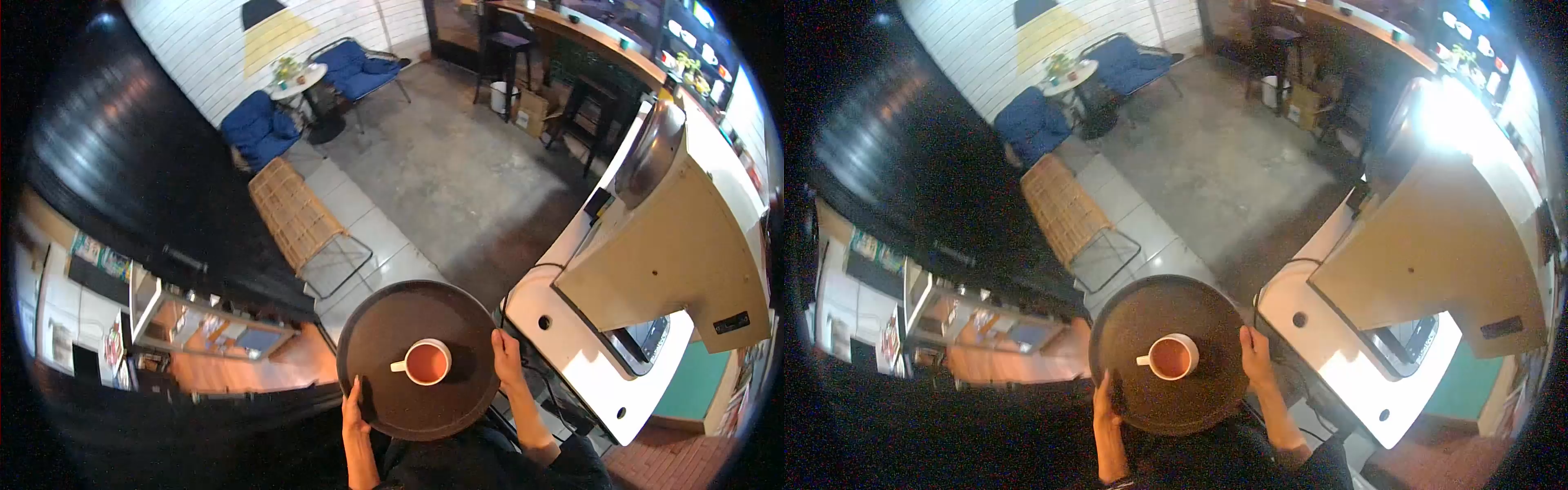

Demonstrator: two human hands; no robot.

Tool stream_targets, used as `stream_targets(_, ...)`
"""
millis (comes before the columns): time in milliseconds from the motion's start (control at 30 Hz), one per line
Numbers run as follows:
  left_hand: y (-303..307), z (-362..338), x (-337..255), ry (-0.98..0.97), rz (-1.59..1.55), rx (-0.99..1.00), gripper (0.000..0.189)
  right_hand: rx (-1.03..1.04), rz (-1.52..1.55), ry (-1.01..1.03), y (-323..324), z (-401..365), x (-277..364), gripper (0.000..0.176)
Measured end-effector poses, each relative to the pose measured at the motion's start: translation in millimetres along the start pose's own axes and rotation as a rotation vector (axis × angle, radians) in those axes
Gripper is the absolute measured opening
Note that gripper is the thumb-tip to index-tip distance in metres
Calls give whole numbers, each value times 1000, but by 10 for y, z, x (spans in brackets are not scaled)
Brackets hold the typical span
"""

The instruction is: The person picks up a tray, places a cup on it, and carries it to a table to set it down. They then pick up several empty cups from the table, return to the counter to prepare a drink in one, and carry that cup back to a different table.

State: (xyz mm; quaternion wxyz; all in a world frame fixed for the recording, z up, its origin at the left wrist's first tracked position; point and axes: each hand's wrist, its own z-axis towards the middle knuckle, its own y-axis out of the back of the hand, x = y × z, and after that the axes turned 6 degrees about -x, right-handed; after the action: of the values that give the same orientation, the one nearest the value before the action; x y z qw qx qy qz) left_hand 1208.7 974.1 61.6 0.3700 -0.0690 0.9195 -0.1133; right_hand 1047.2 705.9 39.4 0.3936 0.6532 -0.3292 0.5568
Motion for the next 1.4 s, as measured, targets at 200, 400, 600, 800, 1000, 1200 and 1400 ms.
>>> stream_targets(200,-677,1011,-668,87,92,230,42,-223,57,-61,-505,551,61,38)
stream_targets(400,-1642,1903,-1516,116,229,485,46,-343,186,-99,-912,1078,145,29)
stream_targets(600,-2595,2367,-2025,91,291,653,43,-571,193,-40,-1179,1688,642,26)
stream_targets(800,-3362,3060,-2125,155,311,721,42,-630,95,-30,-1234,2441,867,26)
stream_targets(1000,-4217,3728,-2203,104,254,757,41,-631,142,62,-1249,3543,697,23)
stream_targets(1200,-5020,3909,-2474,104,219,718,42,-543,92,21,-1163,4722,795,25)
stream_targets(1400,-5740,4156,-2610,37,157,470,26,-501,90,23,-1204,5808,993,28)
